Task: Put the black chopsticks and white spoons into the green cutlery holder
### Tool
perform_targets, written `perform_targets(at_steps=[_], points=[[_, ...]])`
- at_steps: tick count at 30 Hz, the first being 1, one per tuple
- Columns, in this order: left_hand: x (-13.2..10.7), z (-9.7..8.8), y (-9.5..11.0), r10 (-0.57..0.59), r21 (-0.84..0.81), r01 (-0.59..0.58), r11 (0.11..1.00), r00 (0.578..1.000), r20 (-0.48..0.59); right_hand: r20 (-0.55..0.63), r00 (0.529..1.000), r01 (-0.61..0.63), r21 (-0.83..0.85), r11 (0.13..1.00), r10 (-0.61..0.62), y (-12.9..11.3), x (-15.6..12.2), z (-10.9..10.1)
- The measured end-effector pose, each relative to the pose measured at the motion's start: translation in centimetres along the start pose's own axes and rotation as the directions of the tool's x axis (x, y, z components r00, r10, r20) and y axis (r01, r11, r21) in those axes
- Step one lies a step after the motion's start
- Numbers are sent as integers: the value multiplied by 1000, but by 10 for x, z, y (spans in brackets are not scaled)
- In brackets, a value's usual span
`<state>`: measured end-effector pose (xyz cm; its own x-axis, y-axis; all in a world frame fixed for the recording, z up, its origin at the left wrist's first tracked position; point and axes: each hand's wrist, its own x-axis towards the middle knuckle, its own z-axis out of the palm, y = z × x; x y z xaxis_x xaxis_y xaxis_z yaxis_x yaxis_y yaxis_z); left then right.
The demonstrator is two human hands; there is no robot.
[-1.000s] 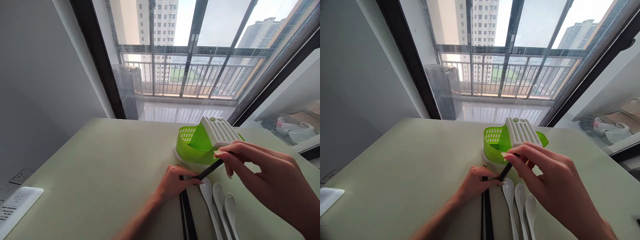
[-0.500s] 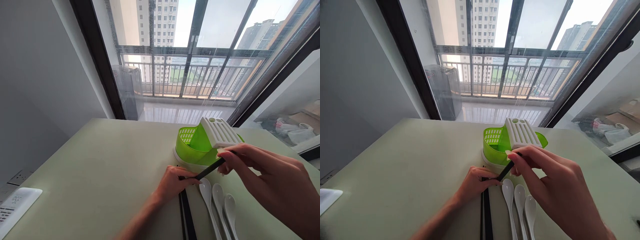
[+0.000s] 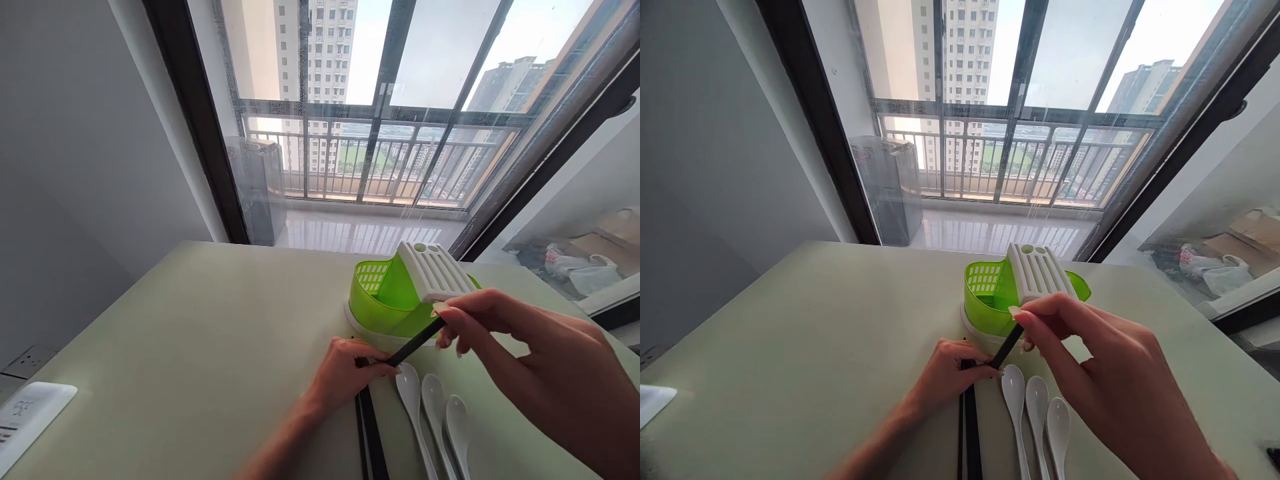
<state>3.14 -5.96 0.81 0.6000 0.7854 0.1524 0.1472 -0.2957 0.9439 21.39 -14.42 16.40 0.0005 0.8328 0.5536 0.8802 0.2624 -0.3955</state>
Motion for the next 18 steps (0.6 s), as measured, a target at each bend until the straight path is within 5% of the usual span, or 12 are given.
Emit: perform_targets(at_steps=[8,13,18], points=[[2,0,-4,-47,36,50,998,995,-93,-15,996,-85,-22,996,85,19,27,-23],[5,-1,1,-120,-85,103,991,965,-233,-298,915,-268,56,962,272,9,70,-43],[6,-5,4,-164,-150,118,982,923,-347,-302,929,-157,201,967,214,6,106,-40]])
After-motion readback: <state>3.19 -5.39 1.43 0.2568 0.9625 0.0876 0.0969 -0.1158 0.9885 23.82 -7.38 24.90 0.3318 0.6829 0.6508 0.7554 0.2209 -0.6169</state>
